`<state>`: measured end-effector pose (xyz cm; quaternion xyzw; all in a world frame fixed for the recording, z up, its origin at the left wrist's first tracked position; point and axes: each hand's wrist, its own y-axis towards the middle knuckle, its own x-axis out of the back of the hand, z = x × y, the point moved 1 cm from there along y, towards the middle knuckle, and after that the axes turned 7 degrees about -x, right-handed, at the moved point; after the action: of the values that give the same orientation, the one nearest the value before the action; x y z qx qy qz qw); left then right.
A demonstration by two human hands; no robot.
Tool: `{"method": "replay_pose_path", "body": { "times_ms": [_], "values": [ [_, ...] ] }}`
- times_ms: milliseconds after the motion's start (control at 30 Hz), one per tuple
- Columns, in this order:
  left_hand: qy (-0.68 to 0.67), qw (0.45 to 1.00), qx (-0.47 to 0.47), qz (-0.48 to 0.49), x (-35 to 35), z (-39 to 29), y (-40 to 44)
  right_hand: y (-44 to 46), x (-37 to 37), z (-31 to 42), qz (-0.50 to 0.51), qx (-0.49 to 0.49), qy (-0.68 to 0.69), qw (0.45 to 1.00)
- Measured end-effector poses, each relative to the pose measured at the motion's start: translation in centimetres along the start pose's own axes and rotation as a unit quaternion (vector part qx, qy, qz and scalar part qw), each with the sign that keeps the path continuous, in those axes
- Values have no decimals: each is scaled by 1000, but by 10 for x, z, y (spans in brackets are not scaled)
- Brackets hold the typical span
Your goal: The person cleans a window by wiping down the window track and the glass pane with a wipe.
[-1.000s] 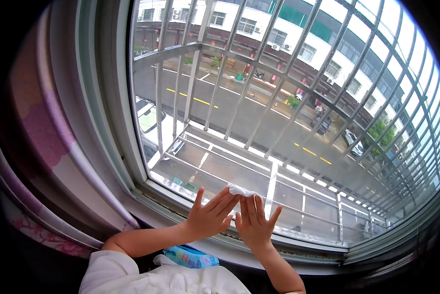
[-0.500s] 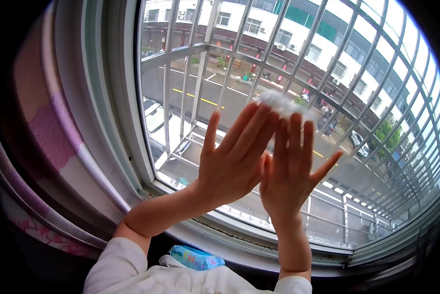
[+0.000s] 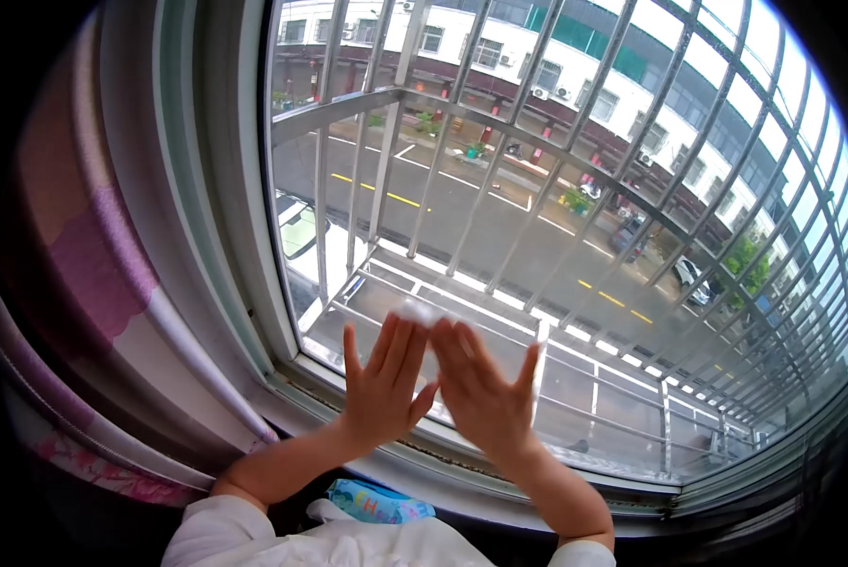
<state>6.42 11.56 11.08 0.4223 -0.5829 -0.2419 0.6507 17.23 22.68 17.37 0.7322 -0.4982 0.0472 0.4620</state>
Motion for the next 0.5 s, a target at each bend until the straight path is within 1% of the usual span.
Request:
{"method": "replay_pose_path", "body": {
  "times_ms": [100,167,267,300,367,400,433,500],
  "values": [
    [13,999,-29,-34,34,5,66,44,25,-27,-54,-73,17,996],
    [0,995,-52,-86,55,4,111,72,44,-48,-95,-133,49,985],
    [28,984,-97,-145,77,-1,164,102,54,-72,-153,-192,35,969],
    [18,981,-108,-161,80,-3,175,107,56,-74,-167,-207,35,963],
    [27,981,-108,-157,80,-3,178,108,58,-71,-166,-202,46,964],
    [31,981,-107,-159,78,-1,174,105,60,-67,-142,-203,53,967],
    [20,986,-86,-144,70,-1,163,102,61,-63,-118,-204,60,970],
    [13,991,-52,-120,53,0,136,87,45,-49,-120,-168,69,976]
  ]
}}
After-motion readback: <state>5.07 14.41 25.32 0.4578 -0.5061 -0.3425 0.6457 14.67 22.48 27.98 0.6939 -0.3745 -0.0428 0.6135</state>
